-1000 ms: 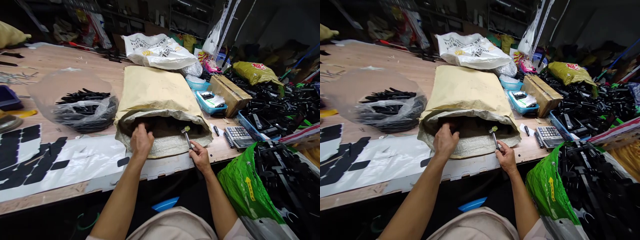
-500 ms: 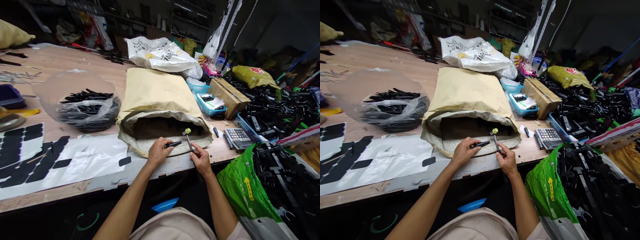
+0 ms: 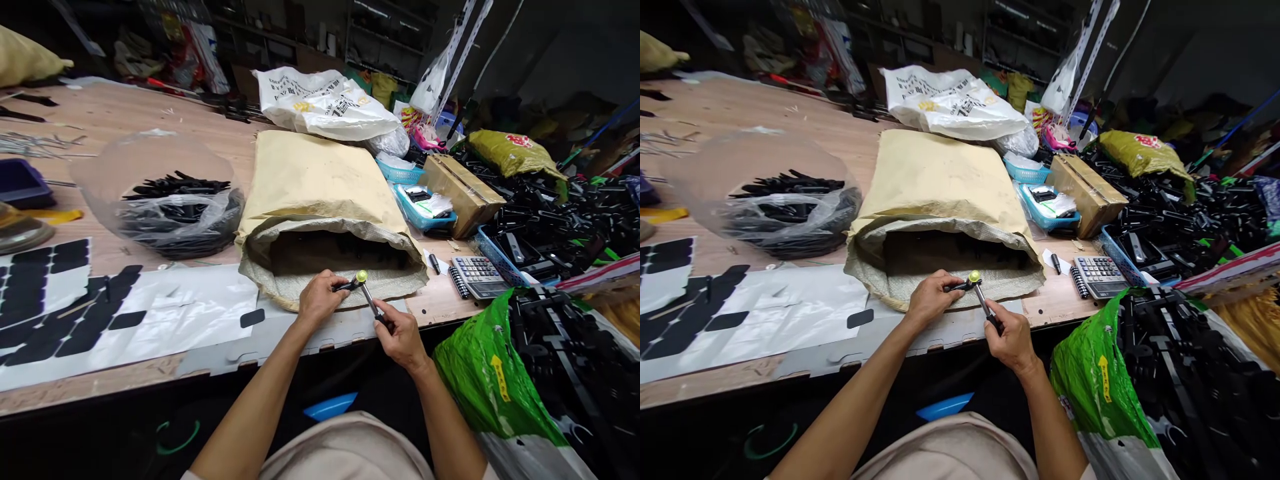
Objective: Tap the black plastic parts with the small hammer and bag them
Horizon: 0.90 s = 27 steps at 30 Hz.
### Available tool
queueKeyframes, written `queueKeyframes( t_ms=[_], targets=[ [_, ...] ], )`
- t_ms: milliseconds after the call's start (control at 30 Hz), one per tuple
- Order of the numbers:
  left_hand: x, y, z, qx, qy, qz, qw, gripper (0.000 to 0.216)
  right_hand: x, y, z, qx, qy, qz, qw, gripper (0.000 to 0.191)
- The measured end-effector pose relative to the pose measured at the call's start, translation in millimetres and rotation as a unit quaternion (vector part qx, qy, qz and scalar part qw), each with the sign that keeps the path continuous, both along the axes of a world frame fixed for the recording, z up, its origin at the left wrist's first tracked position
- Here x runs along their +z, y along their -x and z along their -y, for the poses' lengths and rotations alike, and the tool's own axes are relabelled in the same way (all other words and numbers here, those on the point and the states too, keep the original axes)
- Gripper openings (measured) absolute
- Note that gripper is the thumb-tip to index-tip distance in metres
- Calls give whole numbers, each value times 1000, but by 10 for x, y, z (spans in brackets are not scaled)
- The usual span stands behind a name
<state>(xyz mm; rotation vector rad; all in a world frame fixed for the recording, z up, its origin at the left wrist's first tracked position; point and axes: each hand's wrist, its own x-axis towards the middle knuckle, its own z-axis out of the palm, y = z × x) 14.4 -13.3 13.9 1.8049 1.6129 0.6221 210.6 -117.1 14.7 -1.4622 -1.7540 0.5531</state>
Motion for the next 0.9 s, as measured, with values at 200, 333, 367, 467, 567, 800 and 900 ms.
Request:
queueKeyframes(
  t_ms=[200, 333, 367, 467, 567, 800, 900],
  targets=[
    [10, -7, 1, 2, 5, -6, 1000, 22, 118, 51, 15, -4, -10, -14, 1000, 47],
    [9, 5, 6, -4, -5, -12, 1000, 19, 151, 125, 23, 19, -19, 7, 1000, 47],
    [15, 8, 6, -7, -7, -13, 1000, 17, 143, 139, 21, 24, -16, 20, 999, 47],
    [37, 11, 9, -14, -7, -14, 1000, 17, 111, 146, 7, 32, 2, 43, 999, 46],
    [42, 8, 9, -11, 1, -13, 1000, 22, 86, 104, -35, 23, 19, 10, 1000, 45],
    [-42, 17, -19, -15, -9, -6, 1000, 23, -139, -17, -303, -30, 46, -189, 980, 47],
    [30, 94, 90, -58, -23, 55, 997, 23, -210, -34, -362, -46, 53, -255, 964, 49]
  ],
)
